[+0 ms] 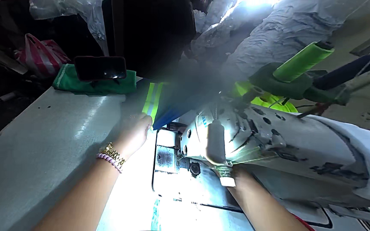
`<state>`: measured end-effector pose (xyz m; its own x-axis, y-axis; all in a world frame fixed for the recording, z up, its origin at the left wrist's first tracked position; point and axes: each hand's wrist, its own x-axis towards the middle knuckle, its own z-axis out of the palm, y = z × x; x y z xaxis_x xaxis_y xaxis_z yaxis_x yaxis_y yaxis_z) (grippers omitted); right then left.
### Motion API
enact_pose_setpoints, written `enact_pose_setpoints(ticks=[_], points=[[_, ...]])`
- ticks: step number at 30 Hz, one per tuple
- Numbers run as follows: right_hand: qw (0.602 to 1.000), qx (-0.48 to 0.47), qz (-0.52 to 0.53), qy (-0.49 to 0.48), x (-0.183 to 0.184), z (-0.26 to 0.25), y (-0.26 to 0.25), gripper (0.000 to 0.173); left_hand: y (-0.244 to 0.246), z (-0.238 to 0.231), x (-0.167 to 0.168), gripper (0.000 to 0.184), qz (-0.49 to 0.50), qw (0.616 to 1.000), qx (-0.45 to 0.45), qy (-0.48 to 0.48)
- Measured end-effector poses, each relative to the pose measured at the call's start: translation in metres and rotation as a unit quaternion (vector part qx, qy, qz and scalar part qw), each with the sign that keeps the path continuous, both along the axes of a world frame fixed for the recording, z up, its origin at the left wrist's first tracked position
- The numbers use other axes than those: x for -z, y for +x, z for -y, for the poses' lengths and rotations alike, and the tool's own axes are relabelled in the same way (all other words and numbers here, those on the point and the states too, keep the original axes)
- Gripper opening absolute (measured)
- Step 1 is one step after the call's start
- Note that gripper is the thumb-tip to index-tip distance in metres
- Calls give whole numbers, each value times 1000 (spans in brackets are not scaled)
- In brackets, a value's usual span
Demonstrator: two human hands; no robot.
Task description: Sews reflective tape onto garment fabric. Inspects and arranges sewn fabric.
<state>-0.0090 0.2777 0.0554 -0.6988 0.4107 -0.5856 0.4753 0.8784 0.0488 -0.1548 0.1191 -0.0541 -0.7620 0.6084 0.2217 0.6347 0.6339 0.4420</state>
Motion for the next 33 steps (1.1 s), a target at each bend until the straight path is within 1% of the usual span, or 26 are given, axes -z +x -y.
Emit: enact_pose_setpoints(ticks=[1,2,4,5,6,7,8,9,10,11,12,13,15,17,18,20,22,24,25,26,27,28,30,31,33], points=[[999,-28,-17,30,28,-39,10,39,10,10,-6,9,4,1000,4,-17],[998,-28,-25,51,45,-65,13,42,20,25,-9,8,-4,999,15,-36],[993,-22,-54,99,60,-96,15,43,43,69,-13,8,-5,997,34,-75],[988,-37,-85,123,69,-112,20,43,55,100,-13,11,-6,995,39,-94],[975,-71,-156,140,80,-130,29,44,65,134,-16,17,3,993,32,-117],[951,-117,-244,146,91,-148,40,44,74,170,-24,19,22,989,10,-149],[920,-162,-324,150,101,-162,51,44,81,204,-37,18,50,979,-33,-196],[890,-193,-387,143,106,-168,62,43,85,232,-53,16,84,959,-92,-254],[868,-207,-432,129,109,-167,70,42,87,253,-72,17,128,927,-159,-313],[849,-218,-467,115,110,-160,78,44,86,268,-85,19,154,897,-219,-350],[833,-227,-494,99,108,-146,84,47,81,281,-89,19,142,887,-264,-352],[816,-237,-520,79,105,-128,89,47,73,290,-83,22,106,896,-287,-321],[801,-247,-545,13,96,-86,99,42,53,287,-58,38,53,927,-289,-233],[786,-255,-562,-35,90,-49,109,38,49,251,-24,59,46,947,-258,-187],[778,-262,-569,-50,88,-34,114,37,59,223,-15,65,56,954,-224,-189],[772,-260,-574,-80,86,-7,127,35,99,162,-12,68,67,971,-133,-186],[777,-237,-571,-119,87,18,139,36,152,109,-6,66,81,974,-68,-201],[798,-212,-549,-132,96,39,151,46,212,72,-1,66,94,979,-21,-179],[817,-203,-524,-128,103,47,159,54,237,63,1,64,92,982,0,-167],[839,-198,-494,-116,112,52,167,62,254,60,2,64,86,984,12,-157],[855,-203,-469,-86,124,52,175,69,263,64,6,61,61,989,4,-133],[868,-217,-445,-43,134,48,184,75,263,76,14,61,2,994,-23,-109],[874,-230,-426,34,145,34,198,84,242,117,24,61,-79,987,-86,-114],[877,-226,-422,48,145,26,204,86,228,144,27,62,-96,981,-110,-125],[879,-218,-420,49,144,11,212,85,202,197,29,63,-97,977,-128,-138]])
